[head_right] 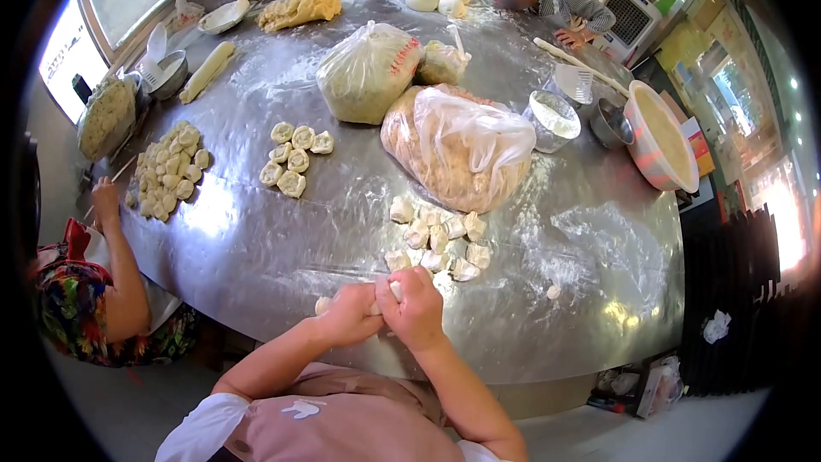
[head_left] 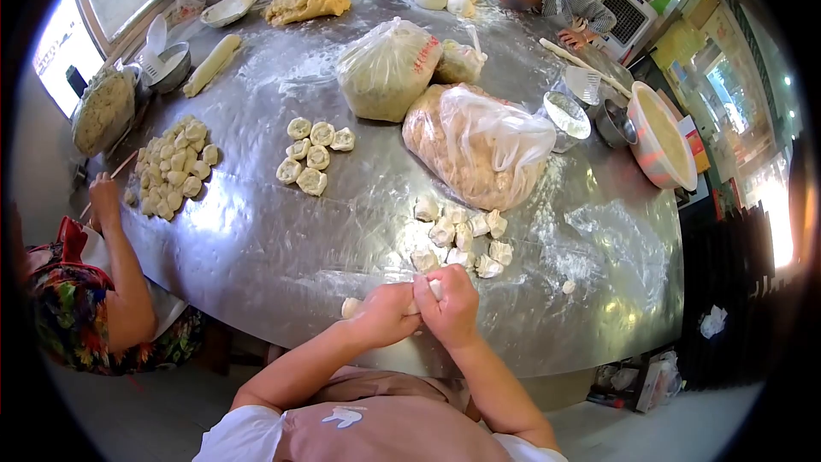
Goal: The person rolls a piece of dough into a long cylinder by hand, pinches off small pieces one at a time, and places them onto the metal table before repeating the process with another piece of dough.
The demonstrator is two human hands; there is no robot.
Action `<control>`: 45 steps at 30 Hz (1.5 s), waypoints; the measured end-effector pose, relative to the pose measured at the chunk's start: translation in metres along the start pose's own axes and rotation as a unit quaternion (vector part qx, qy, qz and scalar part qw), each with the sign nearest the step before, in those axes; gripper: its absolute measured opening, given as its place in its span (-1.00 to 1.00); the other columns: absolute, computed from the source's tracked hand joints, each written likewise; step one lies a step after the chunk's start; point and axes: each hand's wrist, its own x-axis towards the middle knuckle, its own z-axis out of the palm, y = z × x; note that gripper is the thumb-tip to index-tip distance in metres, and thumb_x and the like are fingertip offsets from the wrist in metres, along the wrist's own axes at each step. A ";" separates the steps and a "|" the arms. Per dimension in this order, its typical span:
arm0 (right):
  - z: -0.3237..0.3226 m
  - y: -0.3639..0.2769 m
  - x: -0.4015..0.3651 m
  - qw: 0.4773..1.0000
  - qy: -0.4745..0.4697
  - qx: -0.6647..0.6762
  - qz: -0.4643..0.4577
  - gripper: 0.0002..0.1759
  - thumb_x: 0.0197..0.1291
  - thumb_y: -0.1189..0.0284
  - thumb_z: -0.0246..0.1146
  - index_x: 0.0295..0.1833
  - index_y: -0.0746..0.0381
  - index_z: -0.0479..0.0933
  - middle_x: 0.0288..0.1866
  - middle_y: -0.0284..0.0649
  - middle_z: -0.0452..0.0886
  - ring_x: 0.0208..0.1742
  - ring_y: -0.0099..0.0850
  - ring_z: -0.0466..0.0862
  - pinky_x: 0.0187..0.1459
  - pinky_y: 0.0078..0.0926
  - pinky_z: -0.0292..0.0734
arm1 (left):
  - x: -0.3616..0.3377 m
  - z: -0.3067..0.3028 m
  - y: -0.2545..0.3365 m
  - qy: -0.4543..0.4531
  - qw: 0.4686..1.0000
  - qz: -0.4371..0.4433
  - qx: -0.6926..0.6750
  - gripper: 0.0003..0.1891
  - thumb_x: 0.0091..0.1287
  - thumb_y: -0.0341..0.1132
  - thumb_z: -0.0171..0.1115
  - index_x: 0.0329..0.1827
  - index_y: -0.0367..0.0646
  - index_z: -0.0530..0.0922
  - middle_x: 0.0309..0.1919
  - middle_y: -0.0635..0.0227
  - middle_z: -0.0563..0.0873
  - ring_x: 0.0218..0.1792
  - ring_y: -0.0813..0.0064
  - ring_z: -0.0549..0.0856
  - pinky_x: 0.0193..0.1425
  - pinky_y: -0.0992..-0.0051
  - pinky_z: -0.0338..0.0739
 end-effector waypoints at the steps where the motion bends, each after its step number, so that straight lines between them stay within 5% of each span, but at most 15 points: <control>1: 0.002 0.009 0.002 1.000 0.014 -0.006 -0.004 -0.76 0.17 0.38 0.48 -0.26 0.20 0.53 -0.41 -0.14 0.52 -0.43 -0.15 0.57 -0.41 -0.29 0.48 | -0.001 -0.001 0.005 -0.003 1.000 -0.016 -0.013 -0.82 0.26 -0.29 0.31 -0.12 -0.11 0.67 -0.21 0.05 0.75 -0.13 -0.07 0.72 -0.06 0.13 0.60; 6: -0.022 0.058 0.020 0.978 -0.015 -0.145 0.148 -0.71 0.17 0.32 0.46 -0.13 0.22 0.55 -0.16 -0.09 0.61 -0.16 -0.06 0.65 -0.16 -0.13 0.57 | -0.008 -0.001 0.015 -0.028 0.999 0.018 -0.022 -0.75 0.33 -0.16 0.36 0.02 0.01 0.68 -0.21 0.06 0.76 -0.13 -0.06 0.73 -0.02 0.11 0.61; 8: -0.030 0.054 0.029 0.977 0.011 -0.210 0.028 -0.62 0.17 0.27 0.46 -0.01 0.23 0.55 -0.04 -0.03 0.60 -0.02 -0.05 0.64 -0.03 -0.14 0.56 | -0.003 -0.004 0.017 0.003 1.000 -0.009 0.001 -0.68 0.30 -0.21 0.38 0.11 0.05 0.66 -0.17 0.06 0.76 -0.14 -0.06 0.73 0.02 0.14 0.62; 9: -0.038 0.050 0.028 0.968 0.032 -0.248 -0.020 -0.56 0.17 0.24 0.47 0.06 0.23 0.56 0.02 0.00 0.60 0.04 -0.04 0.63 0.04 -0.15 0.56 | 0.003 -0.003 0.010 -0.039 0.997 -0.045 0.047 -0.34 0.26 -0.21 0.45 0.44 0.07 0.44 0.02 0.10 0.74 -0.04 -0.05 0.72 0.11 0.15 0.61; 13: -0.026 0.020 0.002 0.992 -0.114 -0.041 0.022 -0.54 0.25 0.26 0.41 0.17 0.24 0.53 0.07 0.04 0.58 0.09 -0.02 0.61 0.09 -0.21 0.55 | 0.010 0.003 0.007 0.056 0.998 -0.015 0.001 0.15 0.11 -0.31 0.51 0.70 -0.09 -0.12 0.30 0.13 0.53 0.22 -0.06 0.60 0.28 0.14 0.53; 15: -0.015 -0.001 -0.011 0.967 -0.210 0.109 0.097 -0.63 0.29 0.31 0.37 0.11 0.25 0.55 0.00 0.02 0.60 0.03 -0.03 0.63 0.04 -0.21 0.57 | 0.009 0.003 0.002 0.070 0.996 0.005 -0.053 0.12 0.10 -0.35 0.48 0.69 -0.08 -0.08 0.30 0.11 0.52 0.19 -0.08 0.61 0.28 0.15 0.53; 19: -0.007 -0.006 -0.009 0.976 -0.161 0.115 0.096 -0.80 0.33 0.37 0.35 -0.07 0.26 0.57 -0.24 -0.11 0.59 -0.26 -0.11 0.64 -0.23 -0.22 0.55 | 0.001 -0.002 -0.014 0.094 0.989 0.111 -0.013 -0.06 0.10 -0.39 0.43 0.60 -0.12 0.17 0.28 0.07 0.55 0.17 -0.08 0.62 0.25 0.20 0.54; 22: -0.009 -0.011 -0.001 0.977 -0.120 0.141 0.110 -0.80 0.35 0.37 0.34 -0.06 0.25 0.57 -0.24 -0.12 0.57 -0.30 -0.12 0.63 -0.28 -0.25 0.55 | -0.002 -0.005 -0.018 0.018 0.999 0.025 -0.012 -0.34 0.12 -0.41 0.38 0.36 -0.18 0.43 0.12 0.02 0.67 0.09 -0.07 0.67 0.15 0.22 0.58; 25: -0.006 -0.013 0.006 0.994 -0.079 0.071 0.012 -0.82 0.35 0.38 0.35 -0.07 0.23 0.56 -0.26 -0.13 0.55 -0.34 -0.15 0.62 -0.33 -0.28 0.55 | 0.001 0.000 -0.012 0.075 0.996 0.006 -0.047 -0.60 0.15 -0.37 0.35 0.08 -0.19 0.56 -0.10 -0.01 0.73 -0.01 -0.09 0.70 0.06 0.14 0.59; 34: 0.009 -0.011 0.004 1.000 -0.023 0.000 -0.010 -0.78 0.22 0.40 0.44 -0.21 0.23 0.53 -0.35 -0.12 0.55 -0.38 -0.11 0.58 -0.38 -0.26 0.48 | -0.004 -0.015 0.011 0.035 0.999 -0.027 0.000 -0.83 0.22 -0.37 0.31 -0.15 -0.18 0.64 -0.25 0.00 0.74 -0.14 -0.10 0.71 -0.08 0.16 0.59; 38: 0.024 0.026 0.021 0.999 0.026 -0.025 -0.030 -0.75 0.22 0.36 0.46 -0.25 0.22 0.52 -0.41 -0.16 0.52 -0.43 -0.06 0.57 -0.40 -0.17 0.49 | -0.009 -0.013 0.011 0.035 0.998 0.003 -0.046 -0.84 0.29 -0.28 0.36 -0.15 -0.12 0.68 -0.21 0.05 0.75 -0.13 -0.05 0.73 -0.07 0.18 0.60; 40: 0.018 0.053 0.032 0.996 -0.001 -0.076 0.044 -0.75 0.25 0.34 0.43 -0.16 0.24 0.54 -0.29 -0.11 0.57 -0.28 -0.02 0.61 -0.23 -0.14 0.54 | -0.018 -0.017 0.024 -0.005 0.994 0.060 -0.091 -0.82 0.31 -0.22 0.39 -0.14 -0.09 0.69 -0.17 0.08 0.76 -0.11 -0.03 0.74 -0.05 0.18 0.60; 44: 0.010 0.051 0.053 0.999 -0.019 -0.029 -0.002 -0.70 0.34 0.34 0.32 0.07 0.28 0.57 0.02 -0.01 0.64 0.08 -0.02 0.64 0.15 -0.17 0.51 | -0.005 -0.018 0.005 0.059 0.998 -0.035 0.012 -0.64 0.30 -0.26 0.44 0.13 -0.03 0.62 -0.14 0.11 0.75 -0.06 0.06 0.74 0.05 0.20 0.61; 45: 0.008 0.050 0.052 0.999 -0.036 -0.011 0.030 -0.64 0.39 0.34 0.26 0.20 0.29 0.54 0.19 0.01 0.59 0.26 -0.02 0.56 0.33 -0.16 0.41 | -0.002 -0.023 0.007 0.025 0.996 -0.085 0.024 -0.31 0.24 -0.26 0.49 0.45 0.01 0.40 -0.08 0.12 0.74 -0.01 0.05 0.73 0.12 0.19 0.60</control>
